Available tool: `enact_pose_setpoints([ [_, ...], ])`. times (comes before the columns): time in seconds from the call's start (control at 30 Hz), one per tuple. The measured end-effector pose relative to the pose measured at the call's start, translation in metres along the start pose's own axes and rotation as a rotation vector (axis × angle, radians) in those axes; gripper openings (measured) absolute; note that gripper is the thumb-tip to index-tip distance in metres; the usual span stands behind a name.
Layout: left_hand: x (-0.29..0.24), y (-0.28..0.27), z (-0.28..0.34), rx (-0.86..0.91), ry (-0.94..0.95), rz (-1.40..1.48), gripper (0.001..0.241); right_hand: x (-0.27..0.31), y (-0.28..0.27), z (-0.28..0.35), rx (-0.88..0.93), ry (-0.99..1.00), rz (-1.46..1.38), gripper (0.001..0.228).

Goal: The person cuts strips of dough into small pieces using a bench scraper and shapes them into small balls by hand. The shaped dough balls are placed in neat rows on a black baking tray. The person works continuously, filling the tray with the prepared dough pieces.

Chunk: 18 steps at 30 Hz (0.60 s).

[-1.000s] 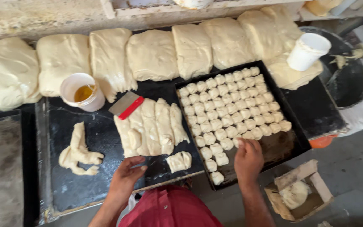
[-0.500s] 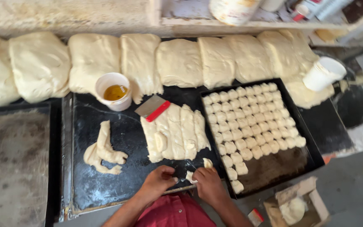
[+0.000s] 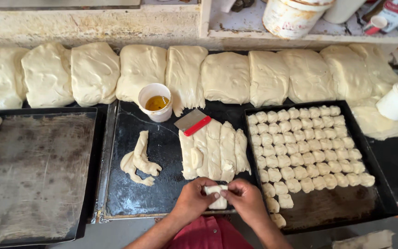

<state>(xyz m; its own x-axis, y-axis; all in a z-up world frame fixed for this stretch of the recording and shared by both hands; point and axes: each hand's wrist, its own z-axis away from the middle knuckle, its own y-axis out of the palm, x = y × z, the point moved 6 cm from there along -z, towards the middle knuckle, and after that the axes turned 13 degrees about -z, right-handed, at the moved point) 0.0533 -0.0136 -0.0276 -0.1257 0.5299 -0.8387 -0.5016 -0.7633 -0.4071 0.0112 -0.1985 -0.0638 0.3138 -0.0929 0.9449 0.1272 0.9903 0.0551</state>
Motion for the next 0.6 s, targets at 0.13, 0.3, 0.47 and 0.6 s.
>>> enact_pose_setpoints([
  [0.13,0.002,0.021,-0.011,-0.070,-0.224,0.343,0.032,0.087,0.024,0.054,0.008,-0.973,0.700,0.023],
  [0.3,0.003,0.033,-0.005,0.134,-0.463,0.833,0.033,0.121,0.026,0.082,0.050,-1.174,0.824,0.025],
  [0.47,-0.013,0.021,-0.003,0.230,0.033,0.460,0.042,0.064,0.014,0.022,0.007,-0.254,-0.165,0.040],
  [0.6,-0.022,0.011,0.004,0.120,0.011,0.439,0.035,0.018,0.039,0.025,0.161,0.246,-1.013,0.039],
])
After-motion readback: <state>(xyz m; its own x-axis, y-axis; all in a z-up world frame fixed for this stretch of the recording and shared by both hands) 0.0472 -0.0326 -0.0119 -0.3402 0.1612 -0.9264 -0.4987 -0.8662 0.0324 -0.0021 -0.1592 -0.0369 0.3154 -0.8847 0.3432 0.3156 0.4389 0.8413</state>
